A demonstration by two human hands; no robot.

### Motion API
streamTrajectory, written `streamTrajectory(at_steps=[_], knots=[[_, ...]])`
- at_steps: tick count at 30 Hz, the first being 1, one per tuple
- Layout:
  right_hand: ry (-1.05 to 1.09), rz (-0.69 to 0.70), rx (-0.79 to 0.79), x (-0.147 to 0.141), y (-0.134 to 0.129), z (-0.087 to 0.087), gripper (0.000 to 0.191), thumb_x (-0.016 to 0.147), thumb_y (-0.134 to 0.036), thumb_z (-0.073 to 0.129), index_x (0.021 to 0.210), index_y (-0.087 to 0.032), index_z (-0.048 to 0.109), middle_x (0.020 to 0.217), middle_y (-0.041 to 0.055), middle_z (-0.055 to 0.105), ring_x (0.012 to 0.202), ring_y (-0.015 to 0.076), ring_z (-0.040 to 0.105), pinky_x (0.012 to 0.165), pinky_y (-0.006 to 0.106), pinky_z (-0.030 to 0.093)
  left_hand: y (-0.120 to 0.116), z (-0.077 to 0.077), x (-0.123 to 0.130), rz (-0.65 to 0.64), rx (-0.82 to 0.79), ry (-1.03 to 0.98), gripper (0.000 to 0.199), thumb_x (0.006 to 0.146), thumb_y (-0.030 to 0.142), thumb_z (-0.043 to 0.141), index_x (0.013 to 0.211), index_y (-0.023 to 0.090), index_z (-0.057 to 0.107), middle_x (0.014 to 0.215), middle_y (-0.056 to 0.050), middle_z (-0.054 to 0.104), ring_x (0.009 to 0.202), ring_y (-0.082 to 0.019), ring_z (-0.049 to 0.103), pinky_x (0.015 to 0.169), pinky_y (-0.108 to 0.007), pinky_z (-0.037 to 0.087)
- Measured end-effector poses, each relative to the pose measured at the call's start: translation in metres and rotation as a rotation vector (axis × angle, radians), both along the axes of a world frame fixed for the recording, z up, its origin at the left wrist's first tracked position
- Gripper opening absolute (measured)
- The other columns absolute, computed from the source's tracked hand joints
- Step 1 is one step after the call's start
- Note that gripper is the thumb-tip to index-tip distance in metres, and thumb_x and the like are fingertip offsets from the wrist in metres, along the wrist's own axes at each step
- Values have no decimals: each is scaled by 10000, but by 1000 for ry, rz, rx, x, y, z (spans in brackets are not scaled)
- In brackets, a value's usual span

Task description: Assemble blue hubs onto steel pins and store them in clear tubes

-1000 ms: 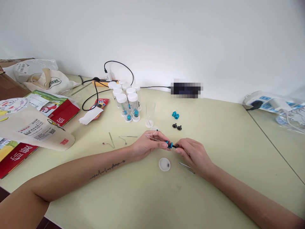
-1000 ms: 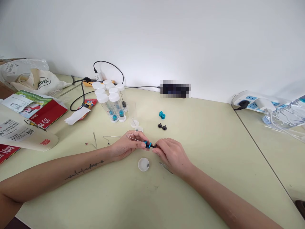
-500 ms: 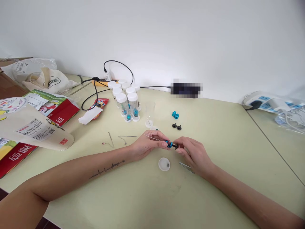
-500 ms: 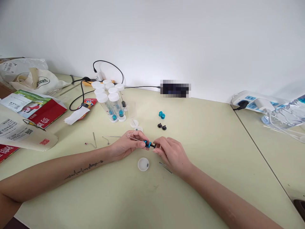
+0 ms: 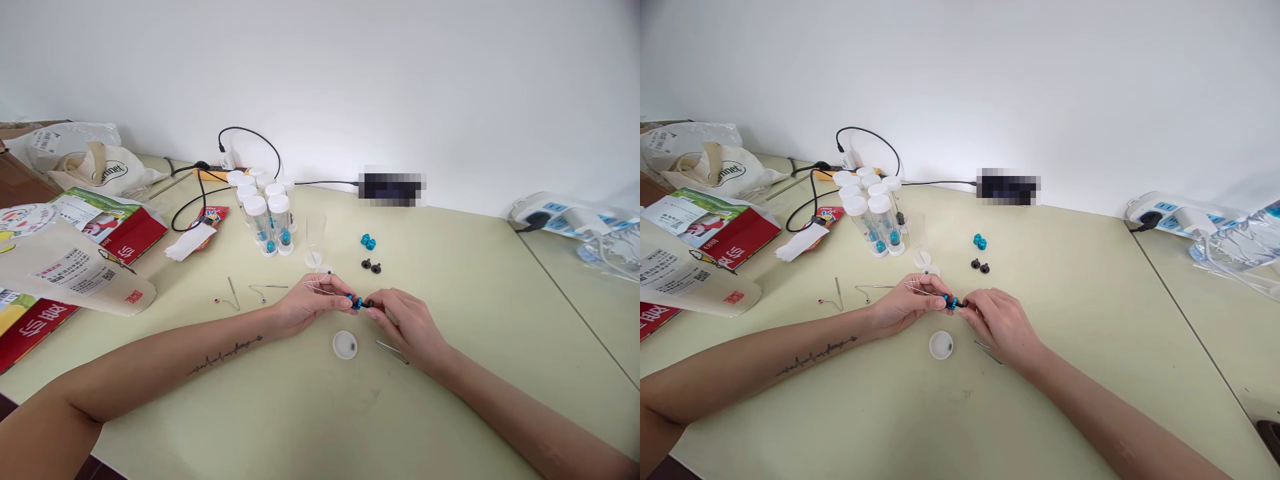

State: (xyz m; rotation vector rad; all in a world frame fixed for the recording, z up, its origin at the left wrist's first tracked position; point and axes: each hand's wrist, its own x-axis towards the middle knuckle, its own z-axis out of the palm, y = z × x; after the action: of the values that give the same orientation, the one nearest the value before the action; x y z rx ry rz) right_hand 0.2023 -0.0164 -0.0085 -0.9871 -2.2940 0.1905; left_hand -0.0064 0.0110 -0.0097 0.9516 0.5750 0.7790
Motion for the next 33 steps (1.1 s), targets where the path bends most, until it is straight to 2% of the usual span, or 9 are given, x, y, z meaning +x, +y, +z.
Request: streamTrajectory(at_steps=[4, 6, 11, 13, 17, 20, 25, 29, 33], knots=[[41, 22, 35, -1, 0, -1, 64, 919, -188, 468, 980, -207, 466, 812, 26, 598, 646, 128, 516, 592, 245, 409, 0, 0, 0, 17, -7, -7, 190, 674, 207, 753, 832, 128, 681, 814, -46, 699, 761, -143, 653, 837, -319, 452], [37, 37, 27, -2, 0, 0, 40, 928, -200, 452, 961, -203, 474, 788, 25, 597, 635, 132, 513, 591, 249, 405, 0, 0, 0, 15, 1, -4, 193, 669, 210, 757, 825, 125, 681, 810, -48, 699, 756, -145, 652, 826, -319, 454], [8, 33, -7, 0, 0, 1, 311, 982, -321, 292, 778, -191, 488, 611, -3, 519, 537, 125, 420, 555, 255, 365, -1, 0, 1, -16, 13, 7, 195, 662, 196, 761, 822, 120, 679, 805, -52, 695, 749, -156, 655, 792, -313, 460], [14, 31, -25, 0, -1, 1, 343, 984, -364, 259, 808, -190, 497, 630, 4, 526, 552, 129, 436, 569, 261, 374, -1, 0, 0, -16, 10, 3, 189, 666, 190, 758, 823, 118, 678, 802, -51, 693, 749, -154, 656, 794, -310, 462], [8, -7, -65, 0, -2, 2, 188, 949, -355, 389, 986, -195, 481, 696, 4, 538, 606, 135, 495, 602, 264, 405, 0, 0, 0, 5, -3, -14, 187, 677, 195, 750, 830, 116, 677, 821, -56, 693, 765, -153, 653, 820, -317, 465], [-12, -7, -42, -1, -2, 2, 99, 939, -272, 419, 964, -200, 482, 690, -7, 530, 589, 123, 483, 586, 248, 394, 0, 0, 0, 13, 7, -14, 188, 680, 197, 747, 833, 115, 678, 819, -57, 692, 772, -155, 653, 831, -321, 464], [-6, -8, -27, -1, -2, 3, 169, 960, -284, 362, 912, -202, 502, 651, -8, 534, 577, 127, 485, 578, 245, 394, -1, 0, 0, 11, 5, 2, 206, 659, 221, 761, 821, 120, 683, 818, -62, 693, 767, -162, 652, 834, -341, 467], [-4, -17, -57, -1, -2, 2, 112, 937, -285, 425, 984, -203, 486, 702, 0, 557, 603, 129, 513, 604, 254, 409, 0, 0, 1, 19, 8, 1, 207, 662, 227, 760, 823, 121, 685, 812, -60, 695, 765, -160, 651, 839, -341, 465], [-8, -7, -31, -1, -2, 1, 83, 936, -249, 423, 944, -205, 492, 675, -12, 542, 576, 120, 478, 591, 244, 393, 0, 0, 1, 7, 11, -3, 196, 673, 208, 752, 833, 119, 684, 815, -58, 695, 769, -157, 652, 837, -332, 462]])
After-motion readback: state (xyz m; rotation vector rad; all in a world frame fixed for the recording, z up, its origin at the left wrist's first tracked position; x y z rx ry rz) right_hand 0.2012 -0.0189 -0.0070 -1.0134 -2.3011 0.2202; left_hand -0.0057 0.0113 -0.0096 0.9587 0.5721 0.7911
